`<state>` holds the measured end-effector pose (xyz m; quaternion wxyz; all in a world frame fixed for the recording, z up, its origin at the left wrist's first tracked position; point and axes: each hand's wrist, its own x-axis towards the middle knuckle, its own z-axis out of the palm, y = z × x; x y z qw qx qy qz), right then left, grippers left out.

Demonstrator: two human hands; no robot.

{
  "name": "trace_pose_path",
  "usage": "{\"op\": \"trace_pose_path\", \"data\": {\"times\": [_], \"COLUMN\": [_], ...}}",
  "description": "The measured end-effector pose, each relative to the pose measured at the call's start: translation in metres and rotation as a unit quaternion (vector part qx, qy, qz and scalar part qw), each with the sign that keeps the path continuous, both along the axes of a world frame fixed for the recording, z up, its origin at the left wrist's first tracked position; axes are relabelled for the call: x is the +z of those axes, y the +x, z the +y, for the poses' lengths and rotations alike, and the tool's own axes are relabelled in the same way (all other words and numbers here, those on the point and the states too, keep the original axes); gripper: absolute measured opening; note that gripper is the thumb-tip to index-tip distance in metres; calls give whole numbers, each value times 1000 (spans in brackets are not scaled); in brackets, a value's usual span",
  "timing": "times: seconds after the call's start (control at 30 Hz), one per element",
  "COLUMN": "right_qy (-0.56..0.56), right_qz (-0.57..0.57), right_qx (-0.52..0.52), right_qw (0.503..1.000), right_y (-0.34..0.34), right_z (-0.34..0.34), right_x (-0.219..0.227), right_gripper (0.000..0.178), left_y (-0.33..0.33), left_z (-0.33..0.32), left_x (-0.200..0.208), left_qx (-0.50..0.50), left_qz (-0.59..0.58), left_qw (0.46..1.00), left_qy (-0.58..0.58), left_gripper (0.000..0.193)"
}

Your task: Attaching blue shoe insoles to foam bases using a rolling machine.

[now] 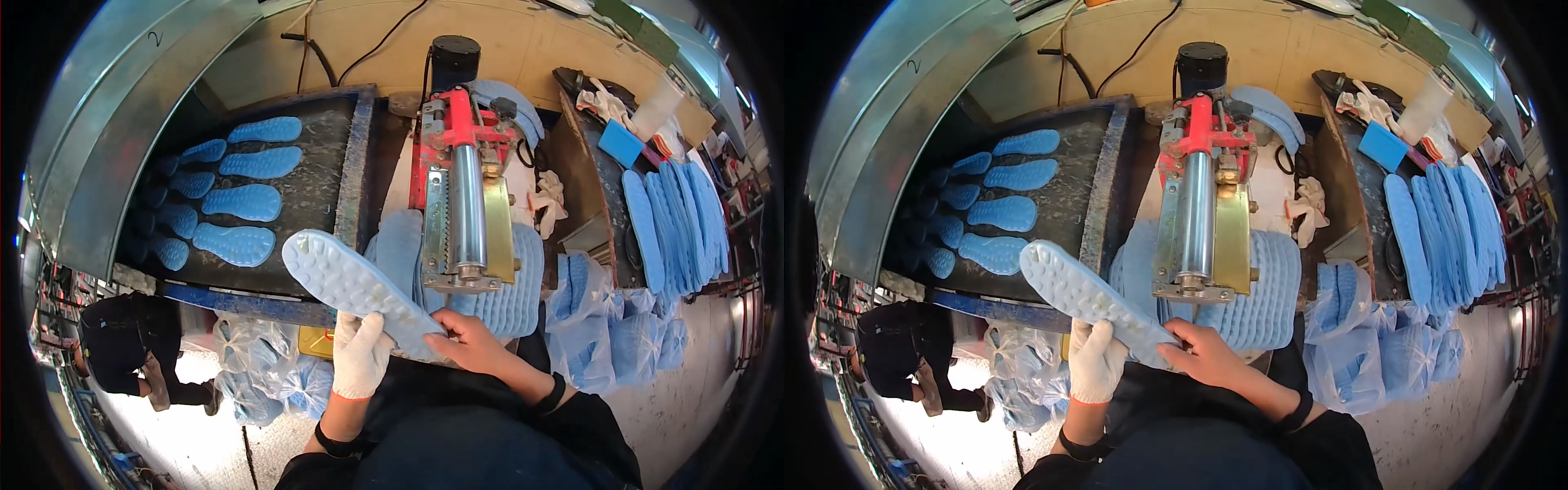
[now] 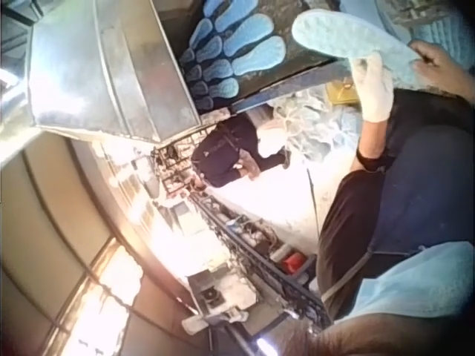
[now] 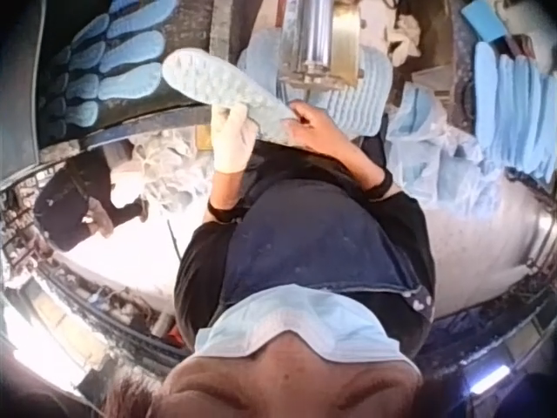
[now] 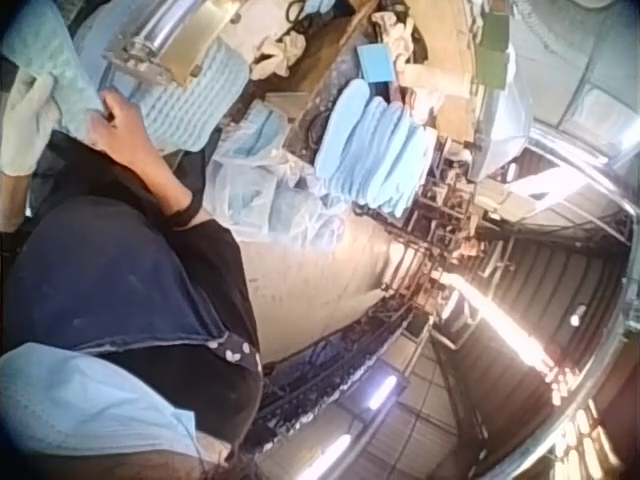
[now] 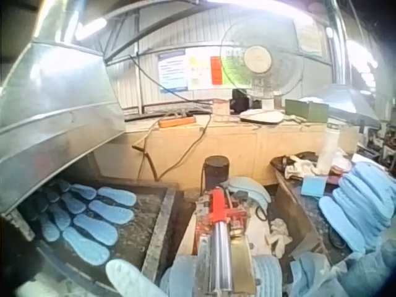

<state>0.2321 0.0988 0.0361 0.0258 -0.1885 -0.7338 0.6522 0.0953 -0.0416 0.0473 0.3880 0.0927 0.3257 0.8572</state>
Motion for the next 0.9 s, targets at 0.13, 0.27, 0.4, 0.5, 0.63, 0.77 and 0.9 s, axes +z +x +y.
{"op": "trace_pose_path", "data": {"times": [0.13,0.27,0.4,0.5,0.63,0.77,0.9], "right_qy": [24,52,118,93,-182,-490,-600], "right_qz": [111,100,113,113,86,105,230], "right_qx": [-38,-53,-77,-87,-90,-143,-99], "right_qw": [993,992,984,985,975,854,760], "right_y": [3,1,-7,-14,-37,-58,-77], "right_z": [-11,-16,-16,-18,-14,-13,-13], "right_x": [3,-4,-8,-12,-41,-68,-91], "right_gripper": [20,18,18,18,15,8,10], "left_y": [-1,5,3,-1,-18,-26,-38], "left_z": [-1,9,19,23,39,62,73], "left_x": [-1,6,20,15,1,2,20], "left_qx": [-8,41,59,96,125,174,157], "left_qz": [13,20,19,75,197,252,323], "left_qw": [1000,997,995,983,937,908,873], "left_qy": [-14,-56,-80,-137,-259,-284,-329], "left_gripper": [48,47,41,33,29,22,17]}}
